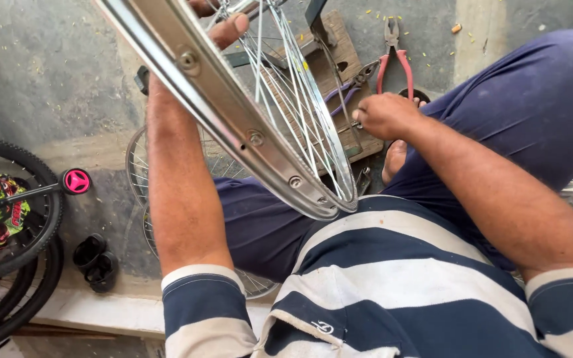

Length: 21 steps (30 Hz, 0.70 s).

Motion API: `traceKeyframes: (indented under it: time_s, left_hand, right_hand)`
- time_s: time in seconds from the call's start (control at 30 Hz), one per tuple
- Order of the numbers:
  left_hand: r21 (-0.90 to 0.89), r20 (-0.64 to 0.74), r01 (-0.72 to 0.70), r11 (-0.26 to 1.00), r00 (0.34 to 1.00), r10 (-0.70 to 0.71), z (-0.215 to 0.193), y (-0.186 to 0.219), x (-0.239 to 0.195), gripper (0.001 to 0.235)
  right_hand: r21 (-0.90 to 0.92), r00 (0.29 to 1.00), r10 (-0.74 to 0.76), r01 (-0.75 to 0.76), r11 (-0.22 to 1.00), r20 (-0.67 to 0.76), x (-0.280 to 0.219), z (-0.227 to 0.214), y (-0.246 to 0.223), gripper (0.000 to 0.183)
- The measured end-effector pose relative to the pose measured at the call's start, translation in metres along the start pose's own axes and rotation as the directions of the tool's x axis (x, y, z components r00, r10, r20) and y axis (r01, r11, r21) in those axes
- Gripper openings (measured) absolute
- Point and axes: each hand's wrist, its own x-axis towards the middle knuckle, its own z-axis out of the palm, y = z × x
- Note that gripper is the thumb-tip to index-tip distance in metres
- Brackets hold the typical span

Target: The person mounts a bicycle wheel onto a truing stand and uses pliers to adjust the spokes. They repeatedly rotate the wheel and tighten or loosen individual spokes to align the rim.

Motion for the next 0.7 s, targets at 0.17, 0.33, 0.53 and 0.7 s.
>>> traceKeyframes:
  time_s: [0.17, 0.33, 0.53, 0.7]
  left_hand:
    - [0.104, -0.01, -0.081, 0.991, 0.997, 0.083, 0.001, 0.006, 0.001, 0.062]
    - [0.129, 0.001, -0.112, 0.985, 0.994, 0.113, -0.001, 0.0, 0.011, 0.062]
    - [0.152, 0.016, -0.152, 0.977, 0.988, 0.151, -0.001, 0.001, 0.022, 0.064]
    - [0.318, 0.015, -0.096, 0.943, 0.995, 0.096, 0.005, 0.017, 0.022, 0.054]
  right_hand:
    - [0.225, 0.99, -0.111, 0.088, 0.97, 0.09, 0.018, 0.005, 0.016, 0.035]
    - [0.461, 0.948, -0.315, 0.26, 0.848, 0.043, 0.037, 0.027, 0.033, 0.036]
    - [0.143, 0.961, -0.268, 0.256, 0.956, 0.072, 0.046, 0.031, 0.036, 0.03]
    - [0.303, 0.971, -0.234, 0.206, 0.931, 0.058, 0.047, 0.031, 0.035, 0.032]
